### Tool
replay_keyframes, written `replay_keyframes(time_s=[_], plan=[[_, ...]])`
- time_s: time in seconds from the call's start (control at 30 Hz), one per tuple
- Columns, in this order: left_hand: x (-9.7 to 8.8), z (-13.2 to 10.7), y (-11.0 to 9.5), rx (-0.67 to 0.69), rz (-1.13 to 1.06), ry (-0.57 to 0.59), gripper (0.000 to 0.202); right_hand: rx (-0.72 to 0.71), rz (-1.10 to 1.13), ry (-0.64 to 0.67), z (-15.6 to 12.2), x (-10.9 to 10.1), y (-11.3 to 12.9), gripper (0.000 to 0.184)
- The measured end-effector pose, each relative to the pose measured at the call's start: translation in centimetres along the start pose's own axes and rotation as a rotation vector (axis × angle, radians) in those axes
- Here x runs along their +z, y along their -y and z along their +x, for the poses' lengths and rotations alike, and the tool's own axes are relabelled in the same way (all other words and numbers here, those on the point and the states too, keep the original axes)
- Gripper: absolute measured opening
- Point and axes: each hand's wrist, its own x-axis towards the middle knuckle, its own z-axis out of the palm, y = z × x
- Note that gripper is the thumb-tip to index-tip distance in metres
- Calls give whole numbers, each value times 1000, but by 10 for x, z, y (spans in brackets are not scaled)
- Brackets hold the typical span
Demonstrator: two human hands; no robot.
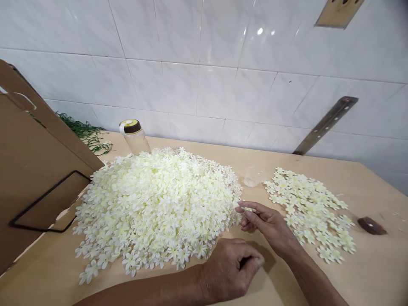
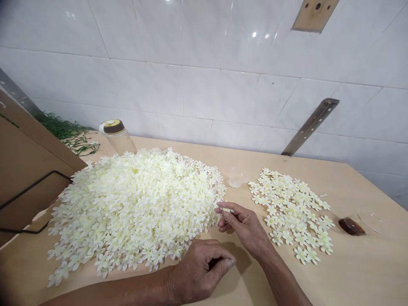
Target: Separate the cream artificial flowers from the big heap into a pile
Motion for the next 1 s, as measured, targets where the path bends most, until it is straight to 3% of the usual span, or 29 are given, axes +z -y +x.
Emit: replay_keyframes(time_s=[0.13,0.23,0.4,0.5,0.6,0.7,0.83,1.0], plan=[[-2,7,0,-247,-167,-89,27,5,-7,-44,0,0,3,46],[-3,10,0,-338,-277,-107,28,-29,-64,-54,-2,1,6,42],[-3,8,1,-394,-316,-98,27,-44,-174,-133,-5,5,7,44],[-3,8,2,-413,-346,-107,29,-137,-249,-191,-6,6,6,42],[-3,10,3,-447,-443,-131,31,-234,-280,-159,-5,6,7,37],[-4,13,5,-483,-562,-159,34,-222,-269,-102,-6,3,7,39],[-9,20,4,-531,-743,-194,39,-217,-301,-139,-7,-1,5,31],[-16,25,3,-577,-881,-202,40,-380,-409,-185,-9,2,8,21]])
